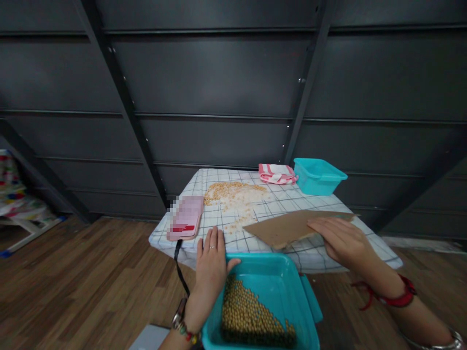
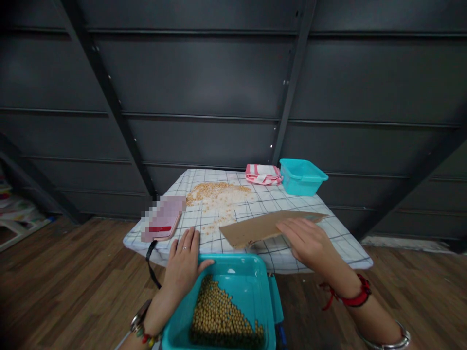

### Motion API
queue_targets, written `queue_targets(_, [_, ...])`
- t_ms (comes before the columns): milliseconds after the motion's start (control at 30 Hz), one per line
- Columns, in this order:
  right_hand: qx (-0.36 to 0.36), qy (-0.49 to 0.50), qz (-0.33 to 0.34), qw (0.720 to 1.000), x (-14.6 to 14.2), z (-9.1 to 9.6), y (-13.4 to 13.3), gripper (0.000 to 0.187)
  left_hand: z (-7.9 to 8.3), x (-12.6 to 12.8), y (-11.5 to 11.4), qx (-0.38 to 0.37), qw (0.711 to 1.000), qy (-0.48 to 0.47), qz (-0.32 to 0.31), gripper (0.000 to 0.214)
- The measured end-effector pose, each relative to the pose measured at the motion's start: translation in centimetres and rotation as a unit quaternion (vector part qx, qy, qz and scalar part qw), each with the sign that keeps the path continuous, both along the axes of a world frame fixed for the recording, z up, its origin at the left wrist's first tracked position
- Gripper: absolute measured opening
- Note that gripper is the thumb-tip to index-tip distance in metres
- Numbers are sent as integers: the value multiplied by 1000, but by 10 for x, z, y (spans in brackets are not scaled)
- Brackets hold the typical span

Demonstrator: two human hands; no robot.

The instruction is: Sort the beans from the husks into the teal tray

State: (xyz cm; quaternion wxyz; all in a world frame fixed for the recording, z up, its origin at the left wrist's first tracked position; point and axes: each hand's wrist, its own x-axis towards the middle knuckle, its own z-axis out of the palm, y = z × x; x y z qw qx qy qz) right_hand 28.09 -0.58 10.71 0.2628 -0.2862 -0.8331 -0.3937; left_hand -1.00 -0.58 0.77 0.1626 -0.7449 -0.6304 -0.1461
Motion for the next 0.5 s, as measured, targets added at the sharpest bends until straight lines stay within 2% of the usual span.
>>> queue_targets(167, [5, 30, -19, 999, 3, 4, 16, 33, 1, 1, -1, 0, 1000, -10, 1, 70])
queue_targets(367, [-18, 32, 53, 998, -30, 2, 39, 35, 1, 1, -1, 8, 1000, -3, 1, 69])
queue_targets(500, [-42, 26, 86, 995, -40, -2, 50, 39, -1, 0, -1, 11, 1000, 5, 1, 71])
